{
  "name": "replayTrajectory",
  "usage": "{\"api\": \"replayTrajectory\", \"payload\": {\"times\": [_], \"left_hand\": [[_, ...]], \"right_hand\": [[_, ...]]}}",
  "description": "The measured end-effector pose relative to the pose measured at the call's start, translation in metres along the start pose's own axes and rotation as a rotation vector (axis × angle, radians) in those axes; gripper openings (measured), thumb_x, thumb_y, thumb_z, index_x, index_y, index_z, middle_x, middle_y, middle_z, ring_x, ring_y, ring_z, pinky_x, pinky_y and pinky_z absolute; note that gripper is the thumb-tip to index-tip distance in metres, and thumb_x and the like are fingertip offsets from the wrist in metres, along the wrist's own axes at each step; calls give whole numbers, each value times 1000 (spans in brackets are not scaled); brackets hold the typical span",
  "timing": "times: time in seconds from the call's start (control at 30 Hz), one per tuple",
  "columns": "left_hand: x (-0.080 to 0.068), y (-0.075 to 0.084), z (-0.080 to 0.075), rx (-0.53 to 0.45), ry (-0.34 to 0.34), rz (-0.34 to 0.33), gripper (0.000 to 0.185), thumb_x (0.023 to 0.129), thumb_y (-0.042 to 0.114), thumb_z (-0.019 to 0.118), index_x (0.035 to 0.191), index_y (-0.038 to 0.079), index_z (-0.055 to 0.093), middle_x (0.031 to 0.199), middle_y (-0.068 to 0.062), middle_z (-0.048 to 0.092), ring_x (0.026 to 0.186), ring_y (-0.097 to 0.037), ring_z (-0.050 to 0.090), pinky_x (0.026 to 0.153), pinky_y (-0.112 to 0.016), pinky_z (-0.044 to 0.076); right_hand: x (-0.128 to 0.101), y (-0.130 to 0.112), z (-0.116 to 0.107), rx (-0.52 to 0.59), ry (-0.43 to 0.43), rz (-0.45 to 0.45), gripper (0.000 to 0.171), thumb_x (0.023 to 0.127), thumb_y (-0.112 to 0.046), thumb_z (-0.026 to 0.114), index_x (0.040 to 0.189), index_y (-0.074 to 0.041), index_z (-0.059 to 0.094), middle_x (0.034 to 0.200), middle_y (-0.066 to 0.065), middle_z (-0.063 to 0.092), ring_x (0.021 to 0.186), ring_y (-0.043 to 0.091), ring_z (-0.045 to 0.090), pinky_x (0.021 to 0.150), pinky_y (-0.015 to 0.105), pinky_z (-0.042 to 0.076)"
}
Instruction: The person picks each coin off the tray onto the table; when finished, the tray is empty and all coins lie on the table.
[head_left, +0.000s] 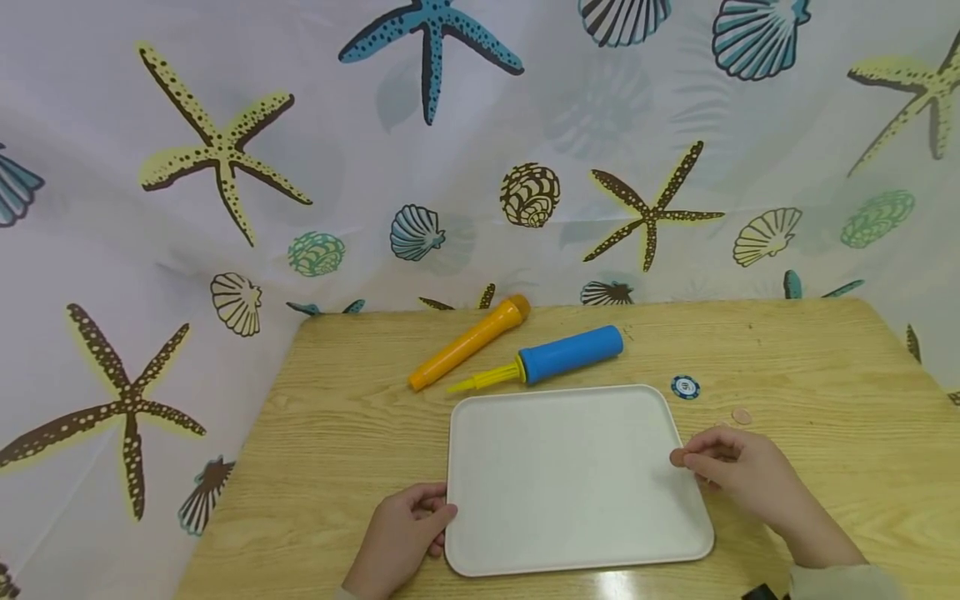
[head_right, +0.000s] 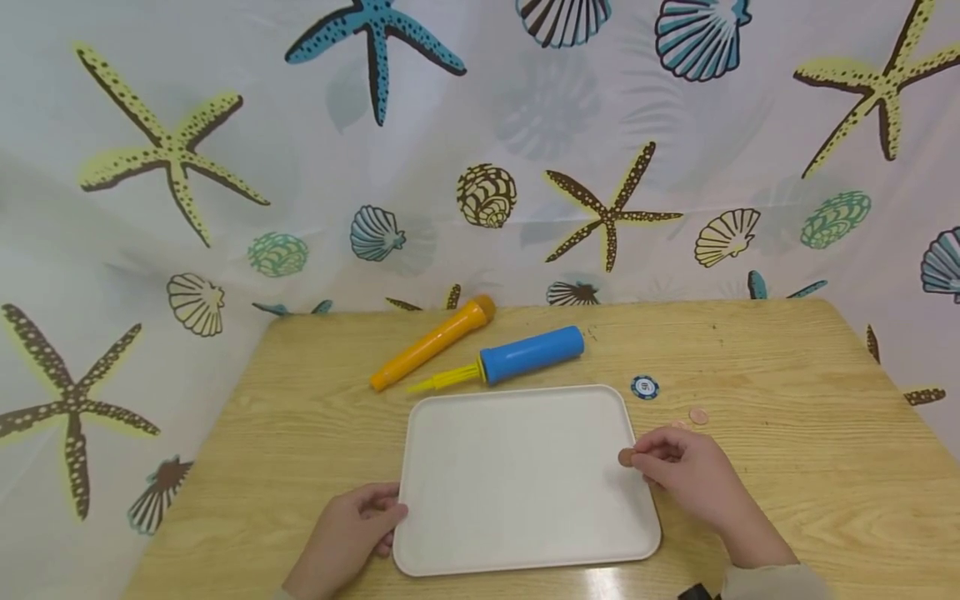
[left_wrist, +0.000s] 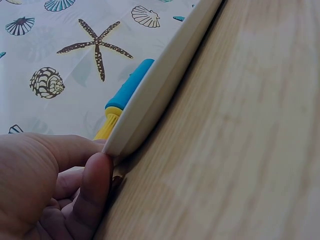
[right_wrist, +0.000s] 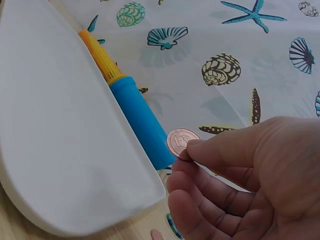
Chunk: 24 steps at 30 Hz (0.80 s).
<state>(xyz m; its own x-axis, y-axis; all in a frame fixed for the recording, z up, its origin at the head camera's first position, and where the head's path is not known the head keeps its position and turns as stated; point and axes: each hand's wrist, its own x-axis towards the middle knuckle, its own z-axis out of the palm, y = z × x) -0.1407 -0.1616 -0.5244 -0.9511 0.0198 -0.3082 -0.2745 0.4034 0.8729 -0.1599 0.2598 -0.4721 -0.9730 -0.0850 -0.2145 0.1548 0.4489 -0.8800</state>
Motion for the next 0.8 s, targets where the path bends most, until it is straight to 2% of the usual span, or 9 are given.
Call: {"api": "replayTrajectory", "payload": {"times": [0.3,0.53,0.8], "left_hand": [[0,0,-1,-9,-2,2,42,93,18,73,127,-5,64,92,-7,65,64,-15,64,56,-29,59],[-1,0,-1,-22,3,3,41,93,18,73,126,-5,64,92,-7,65,64,-15,64,56,-29,59],[0,-2,-1,-19,2,7,41,93,18,73,126,-5,64,92,-7,65,63,-15,64,56,-29,59]], "right_hand": [[-5,13,-28,-59,95,39,39,96,-32,70,115,2,67,99,10,74,78,18,66,66,32,60],[-5,24,-36,-12,100,68,40,97,-29,69,118,5,64,110,8,74,79,16,67,69,31,60],[-7,37,-48,-108,152,134,53,94,-49,68,118,-1,67,106,3,75,75,18,63,65,30,55]]}}
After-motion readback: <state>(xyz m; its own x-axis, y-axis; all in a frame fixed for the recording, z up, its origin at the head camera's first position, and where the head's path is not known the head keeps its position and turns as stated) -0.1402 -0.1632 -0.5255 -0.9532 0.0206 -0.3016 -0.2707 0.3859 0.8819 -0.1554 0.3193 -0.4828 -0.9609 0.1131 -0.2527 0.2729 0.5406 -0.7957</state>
